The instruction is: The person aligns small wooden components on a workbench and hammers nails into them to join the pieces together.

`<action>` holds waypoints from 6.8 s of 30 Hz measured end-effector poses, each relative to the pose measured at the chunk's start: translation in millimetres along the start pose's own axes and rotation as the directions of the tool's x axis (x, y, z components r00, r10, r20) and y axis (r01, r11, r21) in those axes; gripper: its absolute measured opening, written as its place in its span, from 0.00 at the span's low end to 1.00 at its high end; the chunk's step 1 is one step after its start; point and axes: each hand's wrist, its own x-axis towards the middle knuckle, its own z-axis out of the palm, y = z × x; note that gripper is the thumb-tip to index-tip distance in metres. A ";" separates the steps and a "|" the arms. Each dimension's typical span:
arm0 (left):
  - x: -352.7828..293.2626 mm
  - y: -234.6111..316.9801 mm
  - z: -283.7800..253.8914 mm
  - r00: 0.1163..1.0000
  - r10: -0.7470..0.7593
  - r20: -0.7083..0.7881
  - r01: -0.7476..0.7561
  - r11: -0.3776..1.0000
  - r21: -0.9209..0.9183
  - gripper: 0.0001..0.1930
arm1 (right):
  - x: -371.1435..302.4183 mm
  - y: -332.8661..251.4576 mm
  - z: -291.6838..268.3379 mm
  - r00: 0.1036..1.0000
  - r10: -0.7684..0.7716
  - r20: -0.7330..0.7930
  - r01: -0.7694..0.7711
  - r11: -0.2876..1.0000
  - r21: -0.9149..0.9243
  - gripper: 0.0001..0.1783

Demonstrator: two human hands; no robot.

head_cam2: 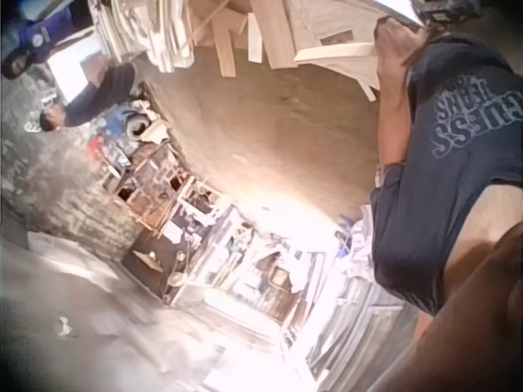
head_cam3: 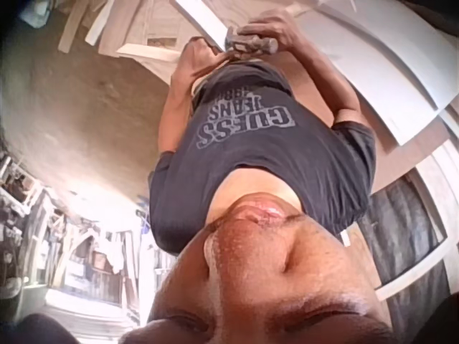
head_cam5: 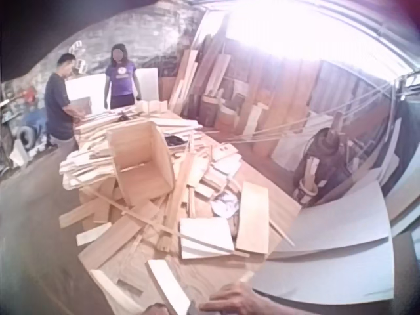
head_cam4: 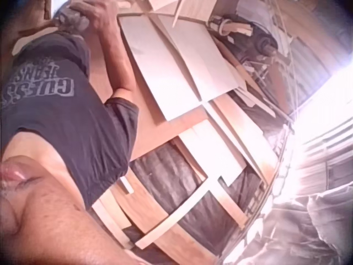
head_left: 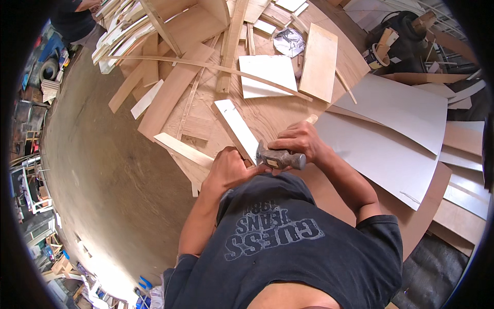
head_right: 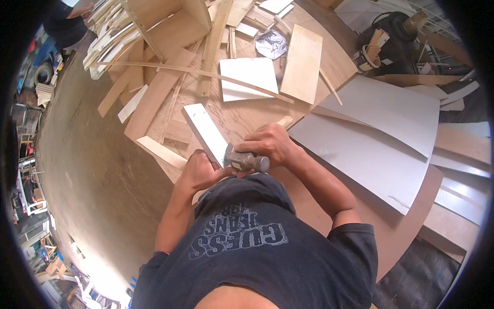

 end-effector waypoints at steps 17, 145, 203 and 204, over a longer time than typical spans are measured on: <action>-6.3 7.1 -5.1 0.989 0.099 -0.108 -0.101 0.995 -0.012 0.28 | -5.2 16.8 14.4 0.999 -0.040 0.030 0.035 0.991 0.130 0.27; 100.4 -22.4 -2.3 0.954 -0.262 -0.143 0.295 0.757 0.583 0.27 | -3.5 30.9 137.2 0.393 0.572 -0.720 -0.517 0.785 0.342 0.11; 99.7 -21.8 -5.8 0.911 -0.326 -0.253 0.411 0.773 0.484 0.27 | 23.8 49.1 135.0 0.457 0.501 -0.735 -0.386 0.856 0.344 0.12; 98.1 -20.4 -4.6 0.911 -0.335 -0.240 0.412 0.764 0.496 0.27 | 22.7 45.0 134.3 0.428 0.552 -0.715 -0.381 0.828 0.412 0.12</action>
